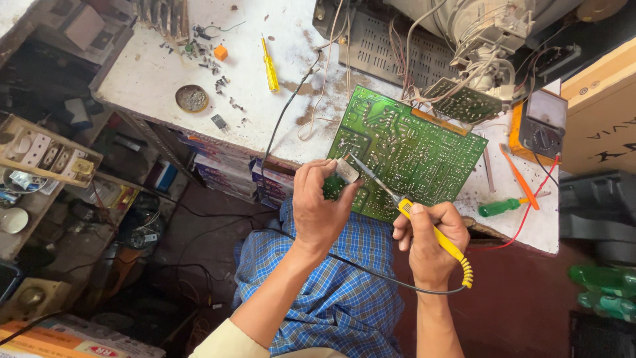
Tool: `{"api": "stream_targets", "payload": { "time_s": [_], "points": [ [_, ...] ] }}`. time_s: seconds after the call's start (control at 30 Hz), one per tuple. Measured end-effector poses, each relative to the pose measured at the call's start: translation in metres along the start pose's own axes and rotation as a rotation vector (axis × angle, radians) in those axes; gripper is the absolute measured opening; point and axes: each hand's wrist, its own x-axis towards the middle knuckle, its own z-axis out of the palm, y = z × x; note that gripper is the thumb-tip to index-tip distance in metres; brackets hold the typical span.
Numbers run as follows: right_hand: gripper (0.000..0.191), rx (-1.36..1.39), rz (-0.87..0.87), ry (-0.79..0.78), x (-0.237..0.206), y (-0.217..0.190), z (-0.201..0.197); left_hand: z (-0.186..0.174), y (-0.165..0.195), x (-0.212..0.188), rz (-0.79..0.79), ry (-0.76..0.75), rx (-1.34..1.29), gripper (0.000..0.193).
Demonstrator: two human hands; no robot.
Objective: The person cleans a circuit board with a toothbrush, then uses a soldering iron to apply solder to several points on the board. The person flips the board over to clean the other side and continues soldering.
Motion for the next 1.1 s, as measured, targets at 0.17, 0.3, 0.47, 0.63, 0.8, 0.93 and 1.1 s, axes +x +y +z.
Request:
{"api": "stream_targets", "payload": {
  "time_s": [0.17,0.3,0.47,0.63,0.8,0.93,1.1],
  "points": [
    [0.019,-0.021,0.023,0.012,-0.001,0.001,0.001,0.000,0.000,-0.001,-0.003,-0.004,-0.002,0.051],
    [0.019,-0.063,-0.003,0.024,-0.003,0.002,0.001,-0.001,0.000,-0.001,-0.002,-0.002,-0.002,0.051],
    [0.011,-0.089,-0.047,0.071,-0.007,0.001,0.008,-0.005,0.004,0.002,-0.026,-0.044,-0.003,0.051],
    [0.011,-0.007,-0.015,0.119,-0.011,-0.003,0.016,-0.010,0.008,0.004,-0.111,-0.112,-0.019,0.053],
    [0.011,-0.083,0.034,0.135,-0.016,-0.005,0.016,-0.012,0.003,0.005,-0.055,-0.146,-0.026,0.053],
    [0.010,-0.102,0.005,0.107,-0.021,-0.001,0.014,-0.014,0.000,0.004,-0.037,-0.161,-0.024,0.053],
    [0.012,-0.141,-0.060,0.091,-0.025,0.006,0.013,-0.014,0.000,0.003,-0.006,-0.164,-0.023,0.053]
  ]
}}
